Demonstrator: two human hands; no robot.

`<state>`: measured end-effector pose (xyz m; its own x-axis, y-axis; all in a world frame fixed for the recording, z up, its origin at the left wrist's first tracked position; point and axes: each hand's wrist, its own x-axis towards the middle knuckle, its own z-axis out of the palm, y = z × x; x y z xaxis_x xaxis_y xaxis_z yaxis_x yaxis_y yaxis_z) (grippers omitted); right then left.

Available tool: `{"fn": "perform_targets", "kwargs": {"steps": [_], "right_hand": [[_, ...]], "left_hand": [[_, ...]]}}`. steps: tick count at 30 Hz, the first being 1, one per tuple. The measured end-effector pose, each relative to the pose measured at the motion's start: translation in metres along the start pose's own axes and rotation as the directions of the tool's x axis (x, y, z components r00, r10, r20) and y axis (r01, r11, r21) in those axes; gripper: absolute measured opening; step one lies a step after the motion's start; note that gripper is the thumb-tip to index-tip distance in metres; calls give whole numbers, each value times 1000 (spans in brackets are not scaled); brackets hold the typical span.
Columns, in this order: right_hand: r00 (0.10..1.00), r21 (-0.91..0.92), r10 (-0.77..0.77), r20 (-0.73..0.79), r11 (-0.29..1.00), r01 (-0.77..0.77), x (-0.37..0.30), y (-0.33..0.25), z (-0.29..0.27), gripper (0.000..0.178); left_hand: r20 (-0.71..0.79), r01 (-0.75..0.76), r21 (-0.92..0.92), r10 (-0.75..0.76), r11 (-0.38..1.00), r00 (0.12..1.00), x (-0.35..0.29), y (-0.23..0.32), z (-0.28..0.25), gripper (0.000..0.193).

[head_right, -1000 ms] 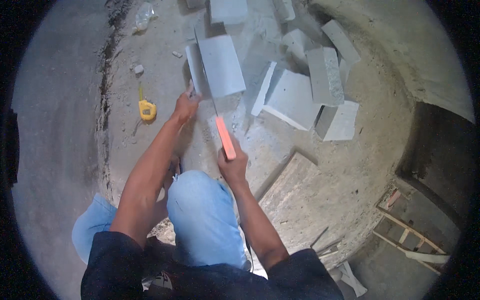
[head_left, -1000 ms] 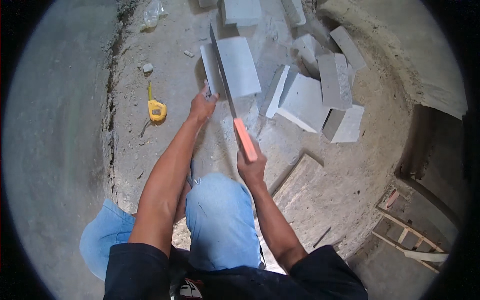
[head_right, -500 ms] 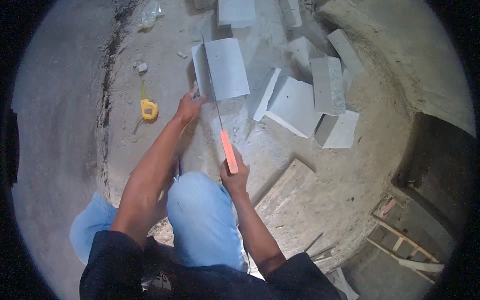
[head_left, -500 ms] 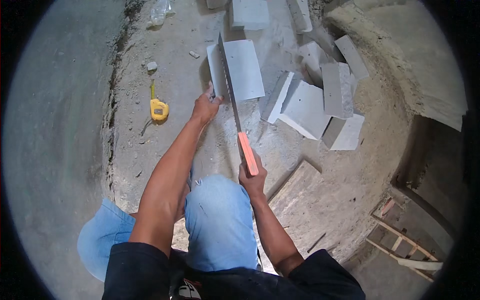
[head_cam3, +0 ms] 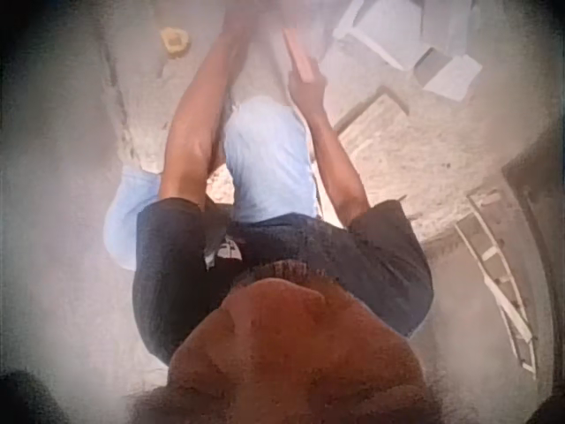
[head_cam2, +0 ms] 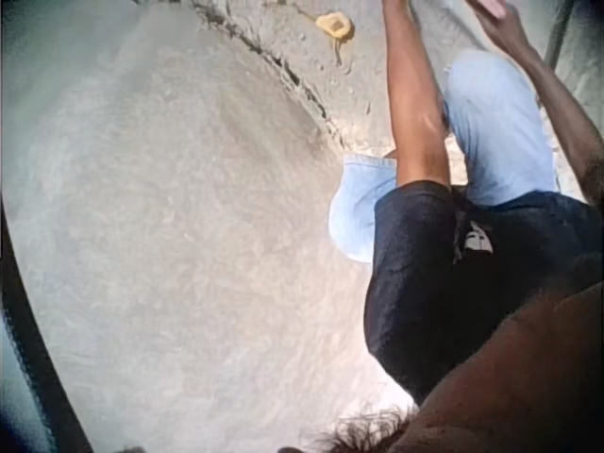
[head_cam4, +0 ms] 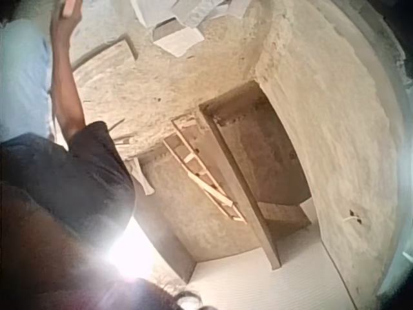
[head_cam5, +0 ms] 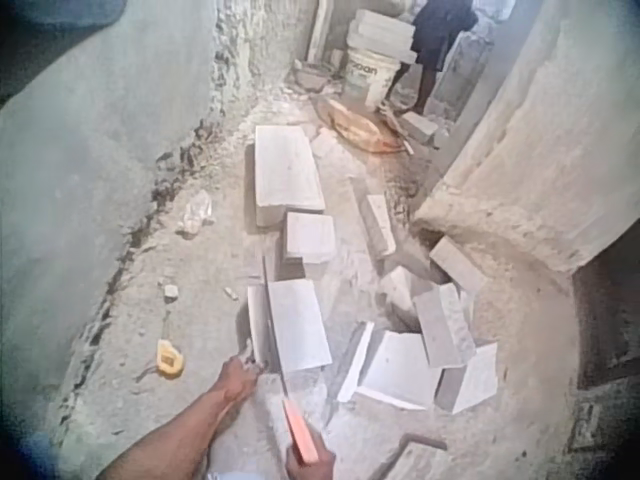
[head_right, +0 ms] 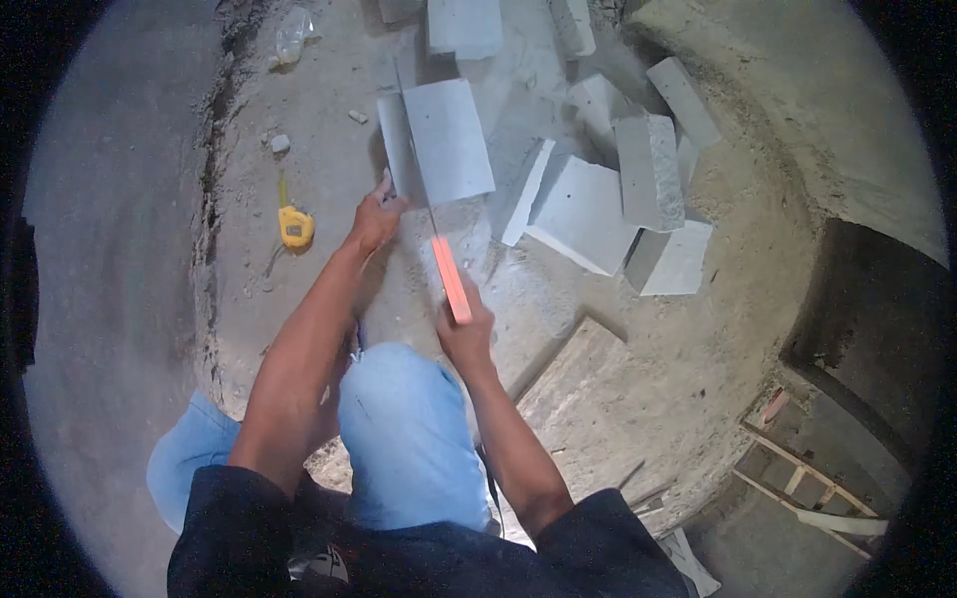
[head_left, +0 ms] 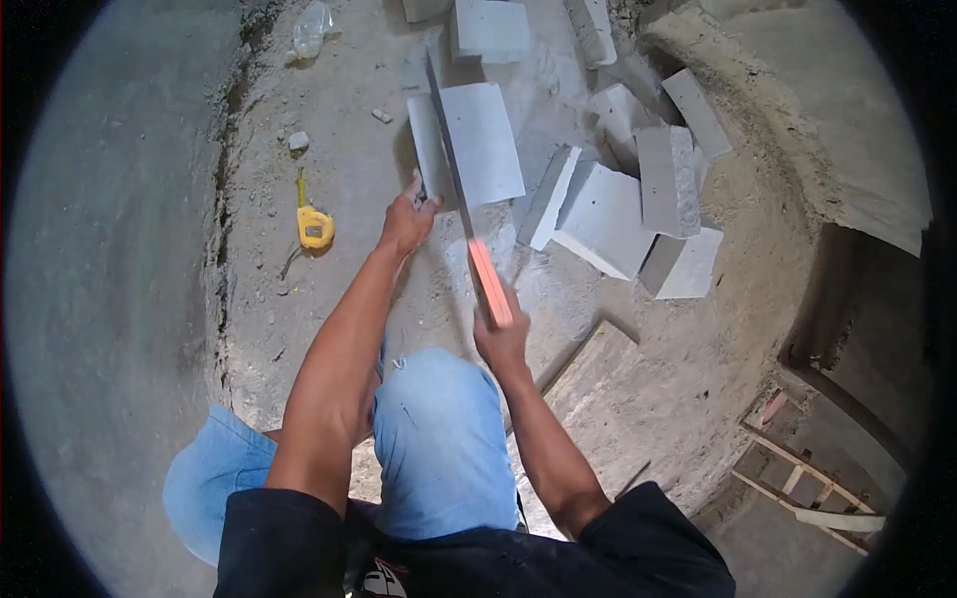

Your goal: The person measures a section of a wall with a tape measure, marks a white concrete block, and uses a hand saw to cut the block into smaller pieces before placing one at the base of the wall.

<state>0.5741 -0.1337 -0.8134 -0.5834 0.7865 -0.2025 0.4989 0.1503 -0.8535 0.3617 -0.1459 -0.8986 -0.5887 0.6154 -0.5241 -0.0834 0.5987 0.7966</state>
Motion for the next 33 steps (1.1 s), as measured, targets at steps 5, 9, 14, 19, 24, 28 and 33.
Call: {"fn": "perform_targets", "kwargs": {"steps": [5, 9, 14, 19, 24, 28, 33], "right_hand": [[993, 0, -52, -101, 999, 52, 5, -10, 1, 54], [995, 51, -58, -78, 997, 62, -12, 5, 3, 54], [997, 49, 62, -43, 997, -60, 8, -11, -9, 54], [981, -10, -146, -132, 989, 146, -21, 3, -11, 51], [993, 45, 114, -5, 992, -114, 13, -15, -7, 56], [984, -23, -129, -123, 992, 127, -30, 15, -2, 55], [994, 86, 107, -31, 991, -104, 11, -2, -5, 53]], "left_hand": [[44, -7, -4, 8, 1000, 999, -5, 2, -4, 69], [-39, -10, 4, 10, 1000, 999, 4, -6, -9, 69], [10, 44, 21, -44, 999, 999, -2, -4, 1, 67], [-85, -22, 65, 27, 998, 996, 12, -13, 4, 65], [-5, -16, -18, 16, 1000, 1000, 12, -21, 8, 65], [-45, -70, 91, 74, 993, 996, 21, -27, -5, 66], [-16, -9, -27, 8, 1000, 1000, 12, -12, 7, 70]]}}
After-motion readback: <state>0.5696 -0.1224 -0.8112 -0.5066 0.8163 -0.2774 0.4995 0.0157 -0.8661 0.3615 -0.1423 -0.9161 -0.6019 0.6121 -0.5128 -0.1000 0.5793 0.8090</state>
